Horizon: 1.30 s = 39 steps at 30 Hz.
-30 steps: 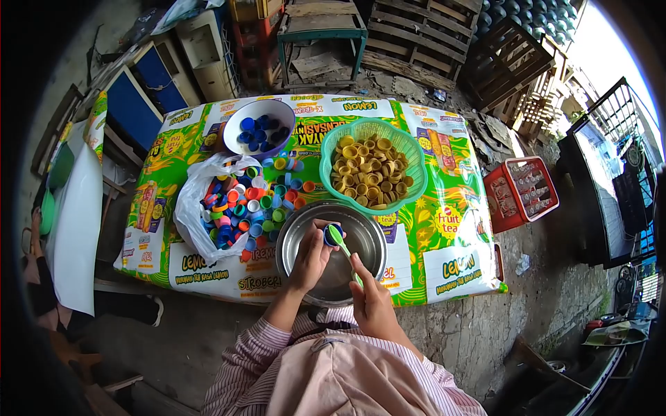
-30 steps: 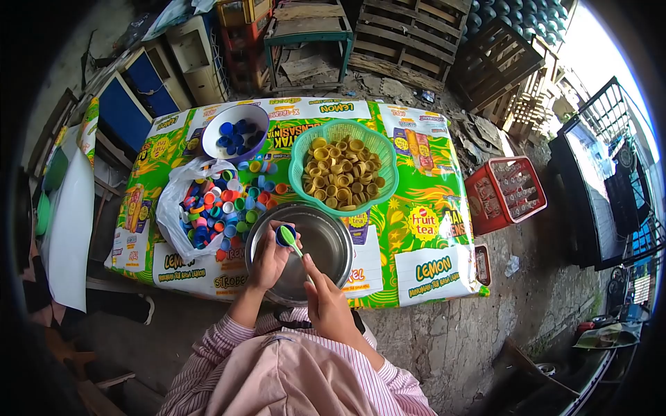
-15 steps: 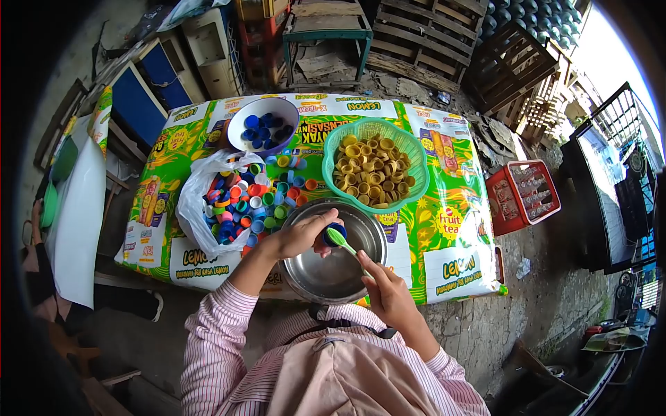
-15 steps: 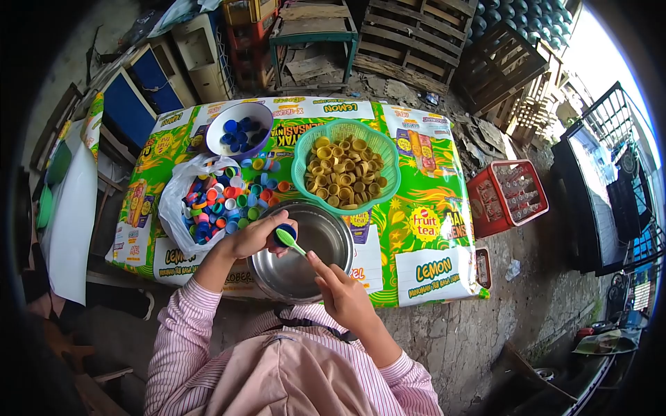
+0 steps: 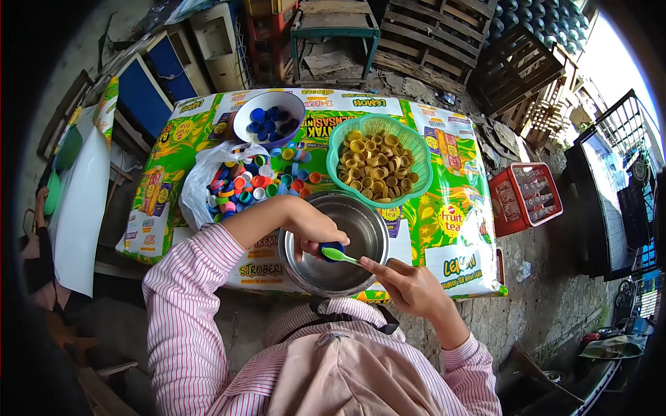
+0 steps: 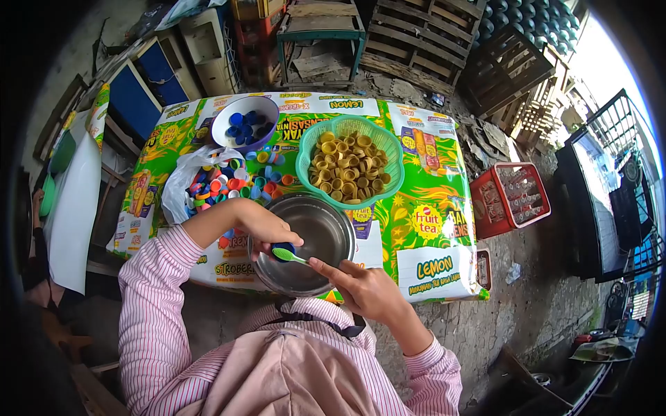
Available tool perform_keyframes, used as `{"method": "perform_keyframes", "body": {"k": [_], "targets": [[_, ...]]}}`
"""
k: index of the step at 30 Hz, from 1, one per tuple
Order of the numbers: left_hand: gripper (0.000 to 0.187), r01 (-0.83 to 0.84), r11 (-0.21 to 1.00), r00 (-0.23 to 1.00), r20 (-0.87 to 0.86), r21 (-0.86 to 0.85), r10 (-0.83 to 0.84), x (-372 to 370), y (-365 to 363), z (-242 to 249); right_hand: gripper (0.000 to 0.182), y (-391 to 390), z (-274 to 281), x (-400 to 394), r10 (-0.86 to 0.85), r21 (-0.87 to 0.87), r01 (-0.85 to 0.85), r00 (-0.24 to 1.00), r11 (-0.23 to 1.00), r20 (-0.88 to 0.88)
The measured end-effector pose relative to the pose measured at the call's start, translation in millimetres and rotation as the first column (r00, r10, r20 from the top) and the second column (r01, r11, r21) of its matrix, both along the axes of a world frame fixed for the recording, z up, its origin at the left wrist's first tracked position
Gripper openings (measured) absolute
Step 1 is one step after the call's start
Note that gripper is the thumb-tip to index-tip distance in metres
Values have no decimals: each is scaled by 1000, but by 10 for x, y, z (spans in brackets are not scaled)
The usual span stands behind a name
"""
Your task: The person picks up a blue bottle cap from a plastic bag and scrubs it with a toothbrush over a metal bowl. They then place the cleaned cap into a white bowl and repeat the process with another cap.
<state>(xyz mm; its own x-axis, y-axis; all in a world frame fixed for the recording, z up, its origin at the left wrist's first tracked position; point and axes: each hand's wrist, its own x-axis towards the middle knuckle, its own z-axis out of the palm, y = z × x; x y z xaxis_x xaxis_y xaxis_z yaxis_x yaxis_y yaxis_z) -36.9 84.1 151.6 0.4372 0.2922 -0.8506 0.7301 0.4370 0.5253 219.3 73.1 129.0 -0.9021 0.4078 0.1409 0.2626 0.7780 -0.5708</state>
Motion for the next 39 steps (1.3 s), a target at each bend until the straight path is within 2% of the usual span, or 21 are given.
{"method": "perform_keyframes", "body": {"k": [1,3,5,7,8,10,11,13,20,22,26,28,29,31,32,33,35,36,37,39], "targets": [[60,-5,1000,1000,4,-3,5,26,-13,-22,64,16,50,18,5,-3,-5,1000,1000,4],[60,71,997,990,-118,-15,-72,95,-31,-20,62,43,114,35,69,81,-81,989,993,133],[61,91,995,989,-115,-38,-95,92,-28,-69,61,65,127,43,87,82,-93,993,992,77],[62,119,993,986,-120,5,-118,99,-36,-75,62,90,205,54,109,168,-140,977,976,183],[62,121,993,986,-120,6,-119,107,-32,-72,62,99,216,53,107,169,-139,977,976,183],[46,129,991,980,-146,-48,-135,124,-26,-75,65,107,227,50,135,284,-197,965,938,225],[46,128,991,980,-145,-50,-134,125,-23,-112,65,97,244,45,136,281,-199,965,939,226],[64,147,989,970,-191,-24,-149,121,-8,-173,66,75,301,21,97,431,-230,946,873,309],[65,78,997,978,-198,23,-72,77,37,-263,60,-59,373,-16,13,535,-182,952,825,305],[64,13,999,993,-118,39,-8,46,44,-300,58,-97,420,-25,-66,604,-137,951,786,301],[60,-56,998,997,-49,13,56,16,17,-291,59,-140,449,-9,-112,662,-104,954,742,276],[54,-219,973,961,156,-69,227,-19,-23,-332,63,-155,487,23,-173,635,-35,949,772,262],[54,-219,973,961,155,-66,227,-41,-44,-384,63,-146,459,51,-174,637,-34,950,770,260],[56,-415,900,823,367,-129,433,-52,-127,-485,67,-131,346,115,-187,504,104,976,857,115],[61,-488,869,768,431,-82,473,-48,-187,-524,67,-135,311,123,-212,468,158,975,870,65],[61,-487,870,768,434,-82,471,-43,-211,-513,67,-148,262,131,-213,470,158,975,869,67],[67,-550,835,753,432,-1,496,-56,-247,-484,63,-193,133,128,-330,298,331,942,895,-56],[72,-602,791,735,461,107,497,-80,-263,-601,58,-210,51,120,-370,247,390,921,887,-122],[69,-674,696,709,483,249,513,-55,-302,-657,53,-220,-73,99,-407,141,439,889,887,-211],[59,-762,426,648,552,488,525,20,-307,-1128,49,-237,-450,-7,-484,-2,507,823,862,-298]]}}
